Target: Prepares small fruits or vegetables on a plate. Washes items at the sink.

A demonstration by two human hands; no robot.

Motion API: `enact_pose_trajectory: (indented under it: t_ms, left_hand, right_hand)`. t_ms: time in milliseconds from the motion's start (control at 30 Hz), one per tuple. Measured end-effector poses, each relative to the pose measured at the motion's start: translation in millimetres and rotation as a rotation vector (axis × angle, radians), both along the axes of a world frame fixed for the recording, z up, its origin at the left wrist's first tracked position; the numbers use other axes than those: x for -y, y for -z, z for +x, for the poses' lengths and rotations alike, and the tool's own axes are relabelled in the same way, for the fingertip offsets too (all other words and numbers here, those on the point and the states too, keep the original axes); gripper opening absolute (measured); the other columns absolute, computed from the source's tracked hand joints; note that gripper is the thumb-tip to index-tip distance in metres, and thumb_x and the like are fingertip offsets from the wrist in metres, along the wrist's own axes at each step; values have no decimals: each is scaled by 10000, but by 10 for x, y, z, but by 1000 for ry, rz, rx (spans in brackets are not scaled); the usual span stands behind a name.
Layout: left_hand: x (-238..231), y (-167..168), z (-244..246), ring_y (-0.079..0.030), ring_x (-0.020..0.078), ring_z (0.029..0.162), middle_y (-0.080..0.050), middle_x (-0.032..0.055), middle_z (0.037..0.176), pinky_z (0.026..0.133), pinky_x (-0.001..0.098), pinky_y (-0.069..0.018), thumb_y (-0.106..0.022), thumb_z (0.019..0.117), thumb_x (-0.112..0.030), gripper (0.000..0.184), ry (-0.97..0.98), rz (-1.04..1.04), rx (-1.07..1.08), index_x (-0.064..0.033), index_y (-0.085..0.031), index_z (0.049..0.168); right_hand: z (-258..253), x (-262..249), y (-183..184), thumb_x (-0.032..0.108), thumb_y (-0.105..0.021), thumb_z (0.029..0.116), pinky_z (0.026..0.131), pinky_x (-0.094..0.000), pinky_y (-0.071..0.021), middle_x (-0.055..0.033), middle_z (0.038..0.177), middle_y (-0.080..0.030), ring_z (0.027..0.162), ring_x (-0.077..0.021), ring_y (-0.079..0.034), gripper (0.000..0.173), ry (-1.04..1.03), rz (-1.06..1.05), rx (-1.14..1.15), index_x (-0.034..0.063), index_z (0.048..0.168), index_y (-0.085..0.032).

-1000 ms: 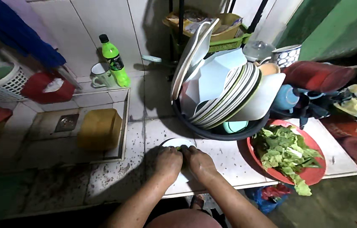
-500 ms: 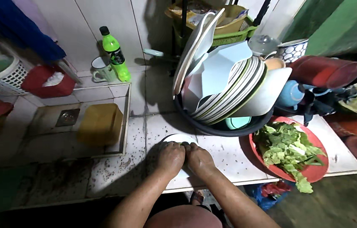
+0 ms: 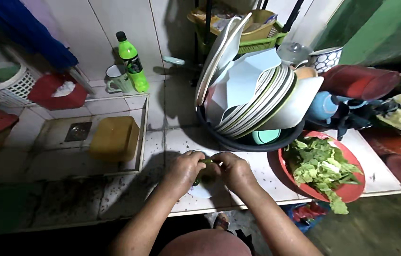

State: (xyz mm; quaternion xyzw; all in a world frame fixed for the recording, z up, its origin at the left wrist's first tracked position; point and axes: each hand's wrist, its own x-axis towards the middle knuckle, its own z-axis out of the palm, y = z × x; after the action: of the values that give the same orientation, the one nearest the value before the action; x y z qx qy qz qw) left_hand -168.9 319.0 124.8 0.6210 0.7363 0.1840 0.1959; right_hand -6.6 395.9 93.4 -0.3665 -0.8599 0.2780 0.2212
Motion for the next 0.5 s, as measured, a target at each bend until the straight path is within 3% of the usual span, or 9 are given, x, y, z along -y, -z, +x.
enact_pose_trajectory:
  t_ms: [100, 233, 500]
  left_hand:
    - [-1, 165, 30, -677, 327, 1070, -689, 178, 1147, 963, 487, -537, -612, 1024, -131, 244, 26, -117, -52, -25, -687, 1230]
    - [48, 312, 42, -683, 330, 1069, -699, 173, 1131, 958, 484, -542, -620, 1017, -117, 199, 36, -87, -118, -22, -708, 1169]
    - [45, 486, 65, -666, 325, 1110, -702, 159, 1131, 993, 483, -522, -603, 1028, -139, 195, 74, -30, -195, -18, -717, 1130]
  right_hand:
    - [-75, 76, 36, 131, -642, 1004, 868, -563, -579, -198, 1150, -712, 1009, -377, -717, 245, 20, -133, 264, 44, 1222, -712]
    - [-68, 124, 172, 72, -628, 989, 850, -533, -591, -184, 1108, -717, 978, -364, -723, 197, 2, -110, 296, 33, 1144, -744]
    - [-147, 203, 163, 133, -611, 1009, 904, -526, -568, -193, 1184, -677, 1038, -366, -697, 242, 16, -245, 393, 17, 1209, -686]
